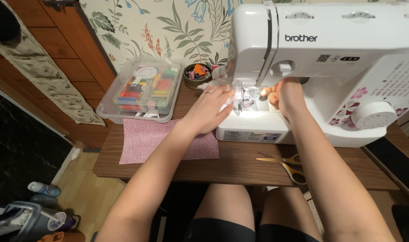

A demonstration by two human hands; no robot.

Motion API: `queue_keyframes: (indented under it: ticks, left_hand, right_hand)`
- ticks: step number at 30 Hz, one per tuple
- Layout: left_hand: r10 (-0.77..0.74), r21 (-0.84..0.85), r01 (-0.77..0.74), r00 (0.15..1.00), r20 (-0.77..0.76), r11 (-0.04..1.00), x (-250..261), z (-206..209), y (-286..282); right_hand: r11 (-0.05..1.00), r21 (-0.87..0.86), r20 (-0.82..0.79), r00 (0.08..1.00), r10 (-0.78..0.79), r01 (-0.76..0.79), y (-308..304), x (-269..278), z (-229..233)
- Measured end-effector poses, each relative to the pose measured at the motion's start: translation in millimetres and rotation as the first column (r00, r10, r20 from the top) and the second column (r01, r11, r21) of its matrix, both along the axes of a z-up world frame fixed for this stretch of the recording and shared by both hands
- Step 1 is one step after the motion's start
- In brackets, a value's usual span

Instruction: The person sews a small red polka-dotted fabric pouch using a sewing machine. They guide the fabric under the needle, stitch along the edges, and trim excess thread with scissors. The person repeatedly flips and repositions the pouch to sew different sides.

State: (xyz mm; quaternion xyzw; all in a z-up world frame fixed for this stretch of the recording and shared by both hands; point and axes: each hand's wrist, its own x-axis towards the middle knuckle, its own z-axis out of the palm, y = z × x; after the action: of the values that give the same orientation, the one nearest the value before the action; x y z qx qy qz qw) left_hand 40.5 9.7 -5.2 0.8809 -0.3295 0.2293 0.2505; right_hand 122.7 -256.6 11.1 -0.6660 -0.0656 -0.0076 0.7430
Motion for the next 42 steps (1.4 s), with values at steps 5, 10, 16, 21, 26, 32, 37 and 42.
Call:
queue_keyframes:
  ticks: [5, 10, 16, 21, 26, 32, 37, 42]
  left_hand:
    - [0.066, -0.109, -0.075, 0.995, -0.079, 0.991, 18, -3, -6]
    - [0.246, -0.233, -0.327, 0.915, -0.319, 0.916, 69, -11, -5]
    - [0.336, -0.286, -0.564, 0.750, -0.570, 0.775, 135, -41, 11]
    - [-0.014, -0.349, -0.682, 0.445, -0.895, 0.643, 153, -45, 16]
    - [-0.332, -0.589, -0.669, 0.487, -0.808, 0.453, 176, -51, 22]
    - [-0.388, -0.742, -0.538, 0.635, -0.669, 0.399, 174, -41, 15]
    - [-0.300, -0.794, -0.461, 0.752, -0.586, 0.395, 164, -20, 13]
    - [-0.298, -0.813, -0.376, 0.794, -0.530, 0.446, 170, -21, 11]
  right_hand:
    - [0.997, 0.066, -0.064, 0.997, 0.040, -0.035, -7, 17, 3]
    - [0.997, -0.069, -0.231, 0.973, 0.022, -0.039, -18, 45, 5]
    - [0.995, -0.030, -0.187, 0.978, 0.090, -0.097, -17, 41, 15]
    - [0.998, -0.041, -0.312, 0.950, 0.026, -0.041, -25, 70, -11]
    - [0.996, -0.014, -0.212, 0.974, 0.079, -0.083, -18, 64, -14]
    - [0.995, 0.069, -0.019, 0.998, 0.066, -0.065, -18, 36, 15]
    - [0.977, -0.169, 0.364, 0.930, -0.057, 0.126, -28, 44, 1]
    - [0.543, -0.785, 0.315, 0.947, -0.067, 0.300, -25, 45, -15]
